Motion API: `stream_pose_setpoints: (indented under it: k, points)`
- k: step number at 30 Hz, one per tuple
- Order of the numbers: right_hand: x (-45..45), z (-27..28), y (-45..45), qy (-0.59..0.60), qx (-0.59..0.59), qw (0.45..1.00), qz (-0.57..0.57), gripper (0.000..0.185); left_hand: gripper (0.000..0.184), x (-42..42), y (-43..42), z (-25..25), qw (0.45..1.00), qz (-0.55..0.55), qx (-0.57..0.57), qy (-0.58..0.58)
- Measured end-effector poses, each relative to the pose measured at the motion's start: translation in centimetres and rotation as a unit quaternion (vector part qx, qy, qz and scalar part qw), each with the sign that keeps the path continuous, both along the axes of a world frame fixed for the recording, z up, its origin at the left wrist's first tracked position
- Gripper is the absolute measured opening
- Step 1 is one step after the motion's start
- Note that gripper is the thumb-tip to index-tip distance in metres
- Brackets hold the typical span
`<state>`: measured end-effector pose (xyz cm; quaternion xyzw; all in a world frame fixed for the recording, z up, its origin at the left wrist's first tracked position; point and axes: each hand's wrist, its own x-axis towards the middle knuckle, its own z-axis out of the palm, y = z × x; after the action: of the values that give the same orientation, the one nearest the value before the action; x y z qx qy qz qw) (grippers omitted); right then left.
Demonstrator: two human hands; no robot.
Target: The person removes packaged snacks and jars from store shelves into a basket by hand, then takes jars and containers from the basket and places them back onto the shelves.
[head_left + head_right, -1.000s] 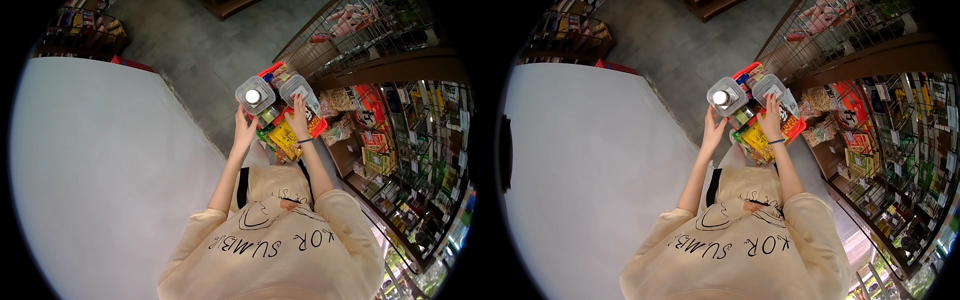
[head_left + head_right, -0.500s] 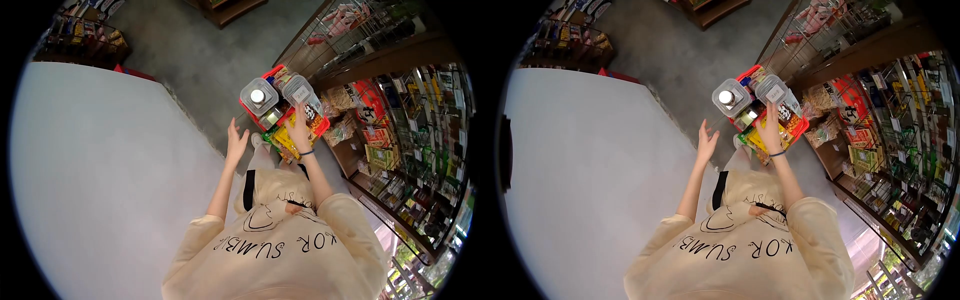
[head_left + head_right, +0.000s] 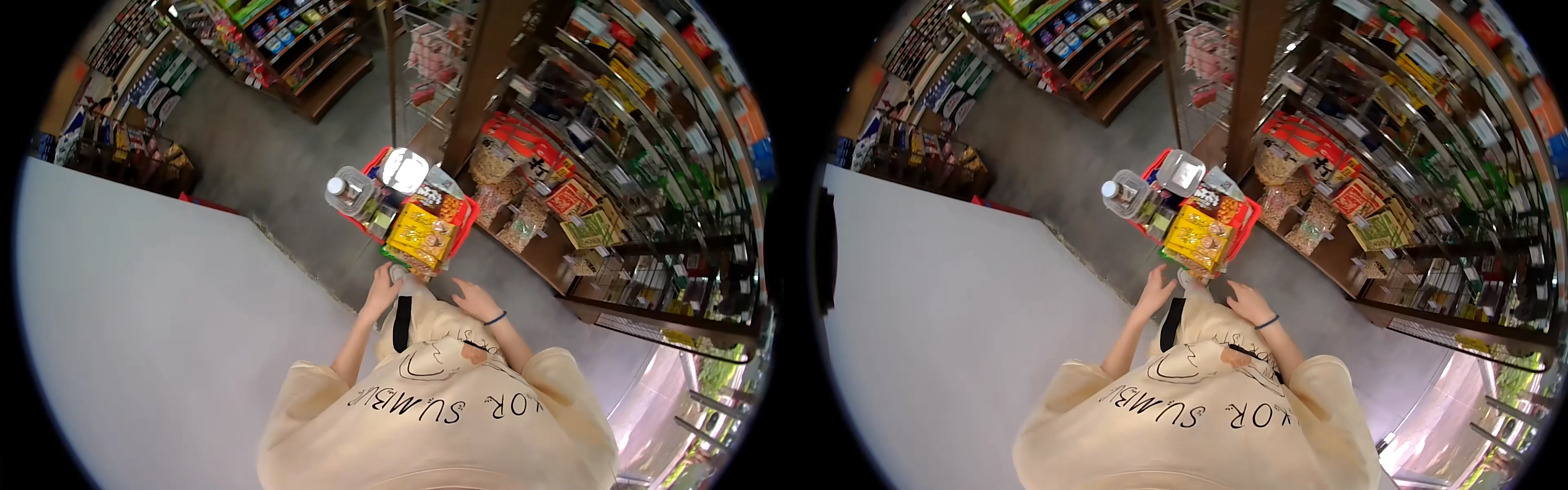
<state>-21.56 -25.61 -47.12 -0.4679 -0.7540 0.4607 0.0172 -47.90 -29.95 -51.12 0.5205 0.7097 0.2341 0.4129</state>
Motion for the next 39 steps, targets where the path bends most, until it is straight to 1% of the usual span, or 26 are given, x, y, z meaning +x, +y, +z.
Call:
stream_pose_setpoints:
  k: [1, 3, 4, 5, 7, 11, 13, 17, 19, 20, 21, 22, 23, 24, 25, 26, 27, 29, 30, 31, 32, 35, 36, 37, 38, 39]
  points:
    - [1.8, -0.3, -0.8, -0.011, 0.024, 0.999, -0.027, 0.049, 0.058, 1.7, 0.7, 0.8, 1.0, -0.009, 0.008, 0.003]
    - [5.5, -1.0, -2.9, -0.02, 0.054, 0.996, -0.062, 0.048, 0.056, 5.9, 1.8, 2.4, 0.996, -0.091, -0.003, 0.0]
    - [7.3, -1.4, -3.8, -0.042, 0.033, 0.994, -0.097, 0.048, 0.054, 7.7, 1.9, 2.9, 0.992, -0.117, 0.049, 0.006]
    - [9.0, -1.8, -4.4, -0.061, 0.018, 0.989, -0.135, 0.048, 0.054, 9.7, 2.1, 3.6, 0.987, -0.148, 0.065, 0.024]
    - [12.2, -2.2, -6.4, -0.058, 0.016, 0.981, -0.185, 0.049, 0.052, 13.4, 2.3, 4.2, 0.969, -0.208, 0.123, 0.058]
    - [18.2, -5.7, -11.4, -0.035, 0.069, 0.954, -0.29, 0.051, 0.049, 20.6, 1.9, 4.2, 0.947, -0.305, 0.083, -0.065]
    - [20.6, -5.7, -14.2, -0.056, 0.062, 0.936, -0.342, 0.051, 0.048, 24.1, 1.4, 5.4, 0.932, -0.357, 0.034, -0.06]
    - [25.1, -4.6, -20.0, -0.055, 0.12, 0.882, -0.452, 0.05, 0.045, 31.8, 0.8, 6.5, 0.881, -0.471, 0.027, -0.049]
    - [27.1, -2.1, -22.6, -0.099, 0.005, 0.848, -0.52, 0.049, 0.042, 36.1, 0.3, 8.9, 0.841, -0.533, 0.044, -0.077]
    - [28.0, -2.2, -23.9, -0.098, 0.0, 0.842, -0.531, 0.049, 0.041, 38.3, -0.1, 10.7, 0.832, -0.549, 0.032, -0.077]
    - [29.0, -2.6, -25.3, -0.09, 0.024, 0.823, -0.56, 0.049, 0.041, 40.2, -0.4, 12.0, 0.826, -0.557, 0.027, -0.078]
    - [30.0, -3.0, -26.6, -0.084, 0.048, 0.804, -0.586, 0.049, 0.04, 41.9, -0.6, 12.9, 0.807, -0.579, 0.054, -0.105]
    - [30.9, -3.5, -27.6, -0.085, 0.045, 0.8, -0.592, 0.049, 0.04, 43.3, -0.9, 13.7, 0.786, -0.599, 0.083, -0.131]
    - [31.8, -3.9, -28.2, -0.052, 0.072, 0.779, -0.621, 0.049, 0.04, 44.5, -1.3, 14.4, 0.782, -0.604, 0.083, -0.132]
    - [32.4, -3.6, -28.4, -0.019, 0.101, 0.754, -0.648, 0.048, 0.039, 45.6, -1.6, 15.1, 0.765, -0.622, 0.092, -0.139]
    - [33.3, -3.4, -28.4, -0.005, 0.08, 0.743, -0.665, 0.051, 0.039, 46.4, -1.8, 15.7, 0.748, -0.64, 0.103, -0.145]
    - [33.9, -2.8, -27.9, -0.005, 0.081, 0.739, -0.669, 0.051, 0.039, 47.0, -1.8, 16.3, 0.744, -0.644, 0.103, -0.145]
    - [35.4, -1.2, -26.7, -0.005, 0.123, 0.725, -0.678, 0.05, 0.04, 48.3, -1.6, 17.1, 0.711, -0.68, 0.01, -0.18]
    - [36.2, 0.0, -25.9, -0.008, 0.124, 0.721, -0.682, 0.05, 0.04, 49.3, -1.1, 17.4, 0.698, -0.691, 0.015, -0.186]
    - [37.0, 1.6, -24.5, 0.013, 0.165, 0.716, -0.678, 0.05, 0.041, 50.6, -0.2, 17.9, 0.685, -0.702, 0.021, -0.192]
    - [37.8, 3.6, -23.0, 0.033, 0.205, 0.711, -0.672, 0.049, 0.041, 51.9, 0.8, 19.7, 0.676, -0.706, 0.045, -0.208]
    - [40.5, 13.3, -18.3, 0.107, 0.281, 0.694, -0.654, 0.044, 0.039, 56.8, 4.5, 26.5, 0.659, -0.702, 0.098, -0.25]
    - [41.5, 16.2, -16.8, 0.124, 0.31, 0.687, -0.646, 0.041, 0.039, 57.9, 5.8, 30.3, 0.634, -0.707, 0.174, -0.262]
    - [42.6, 18.5, -15.5, 0.171, 0.33, 0.662, -0.651, 0.036, 0.038, 59.2, 7.0, 32.9, 0.626, -0.691, 0.259, -0.253]
    - [43.9, 20.9, -14.3, 0.174, 0.358, 0.655, -0.642, 0.033, 0.038, 60.2, 8.1, 34.9, 0.625, -0.653, 0.356, -0.234]
    - [45.1, 23.6, -13.1, 0.183, 0.393, 0.647, -0.627, 0.031, 0.039, 61.2, 9.1, 37.4, 0.602, -0.625, 0.448, -0.213]
